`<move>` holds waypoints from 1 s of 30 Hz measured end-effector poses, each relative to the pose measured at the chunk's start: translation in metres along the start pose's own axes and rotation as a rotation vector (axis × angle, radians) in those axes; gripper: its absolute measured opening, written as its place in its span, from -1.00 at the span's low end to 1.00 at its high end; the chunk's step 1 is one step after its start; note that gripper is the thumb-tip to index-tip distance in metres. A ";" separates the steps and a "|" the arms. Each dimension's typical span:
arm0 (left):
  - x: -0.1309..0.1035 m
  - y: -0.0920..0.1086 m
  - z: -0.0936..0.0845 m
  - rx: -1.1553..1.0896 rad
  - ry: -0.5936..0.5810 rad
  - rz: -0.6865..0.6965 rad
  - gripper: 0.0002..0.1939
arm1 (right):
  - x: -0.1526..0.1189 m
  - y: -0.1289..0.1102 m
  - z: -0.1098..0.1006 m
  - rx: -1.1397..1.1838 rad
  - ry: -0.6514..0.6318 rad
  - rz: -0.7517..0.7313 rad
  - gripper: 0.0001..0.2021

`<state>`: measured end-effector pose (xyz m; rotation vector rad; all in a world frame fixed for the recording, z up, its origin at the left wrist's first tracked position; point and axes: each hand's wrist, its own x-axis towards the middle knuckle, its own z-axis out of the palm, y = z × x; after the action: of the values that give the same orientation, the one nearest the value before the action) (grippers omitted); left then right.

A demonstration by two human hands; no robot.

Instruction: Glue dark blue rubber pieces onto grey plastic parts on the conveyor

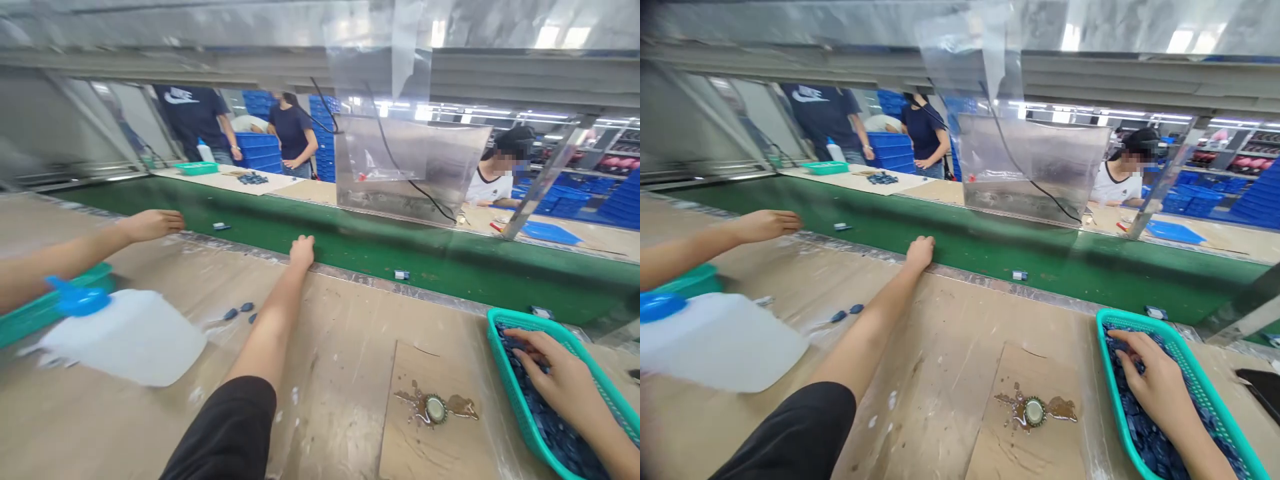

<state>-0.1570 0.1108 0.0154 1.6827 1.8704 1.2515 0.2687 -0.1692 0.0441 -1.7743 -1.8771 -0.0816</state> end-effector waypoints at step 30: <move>-0.222 0.128 -0.019 -1.296 -0.905 -0.437 -0.78 | 0.001 -0.118 0.013 0.472 -0.367 -0.115 -0.80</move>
<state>-0.0352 -0.1111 0.0576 0.7643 0.5195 0.8749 0.1537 -0.1779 0.0714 -1.4198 -2.0309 0.6324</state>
